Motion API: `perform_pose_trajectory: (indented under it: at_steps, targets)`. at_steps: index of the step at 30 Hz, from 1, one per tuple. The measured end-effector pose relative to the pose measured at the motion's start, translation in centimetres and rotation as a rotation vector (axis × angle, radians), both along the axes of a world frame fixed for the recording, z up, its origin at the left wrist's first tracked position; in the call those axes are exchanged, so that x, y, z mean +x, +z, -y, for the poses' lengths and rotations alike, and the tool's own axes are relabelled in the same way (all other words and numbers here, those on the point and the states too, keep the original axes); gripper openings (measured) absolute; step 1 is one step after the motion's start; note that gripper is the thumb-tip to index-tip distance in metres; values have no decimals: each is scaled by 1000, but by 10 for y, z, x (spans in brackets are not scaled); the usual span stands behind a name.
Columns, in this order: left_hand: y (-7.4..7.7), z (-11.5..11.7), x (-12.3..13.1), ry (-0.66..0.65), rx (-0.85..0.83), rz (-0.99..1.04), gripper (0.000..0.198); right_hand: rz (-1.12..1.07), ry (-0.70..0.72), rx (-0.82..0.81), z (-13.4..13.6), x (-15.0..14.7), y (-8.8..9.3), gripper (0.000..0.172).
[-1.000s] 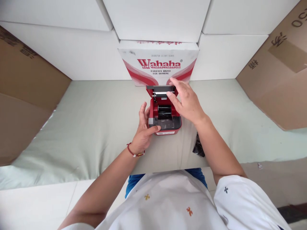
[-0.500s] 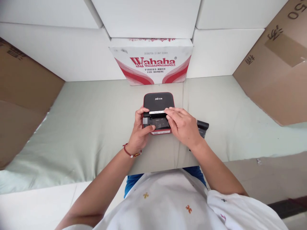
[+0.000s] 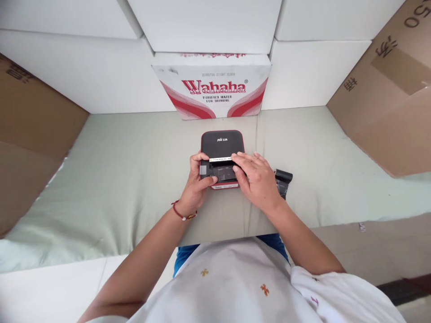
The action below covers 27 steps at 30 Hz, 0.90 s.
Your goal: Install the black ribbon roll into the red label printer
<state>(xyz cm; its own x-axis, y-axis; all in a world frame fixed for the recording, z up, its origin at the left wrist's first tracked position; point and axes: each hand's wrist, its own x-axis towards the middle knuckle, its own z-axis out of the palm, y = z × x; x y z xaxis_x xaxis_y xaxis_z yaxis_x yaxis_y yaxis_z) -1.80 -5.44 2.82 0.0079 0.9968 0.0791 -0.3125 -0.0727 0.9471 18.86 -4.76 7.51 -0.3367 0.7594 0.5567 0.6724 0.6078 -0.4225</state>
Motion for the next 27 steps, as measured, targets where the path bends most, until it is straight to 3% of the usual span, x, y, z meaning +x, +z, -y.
perform_pose_trajectory:
  at_steps: [7, 11, 18, 27]
  targets:
    - [2, -6, -5, 74, -57, 176, 60, -38, 171, 130, 30, -17, -4, 33]
    - [-3, -16, -14, 65, -80, 215, 61, -55, 197, 133, 39, -19, -8, 36]
    - [-10, -20, -16, 44, -63, 207, 70, -4, 231, 120, 42, -21, -8, 35]
    - [-8, -25, -20, 17, -133, 390, 82, -16, 234, 115, 41, -21, -8, 36]
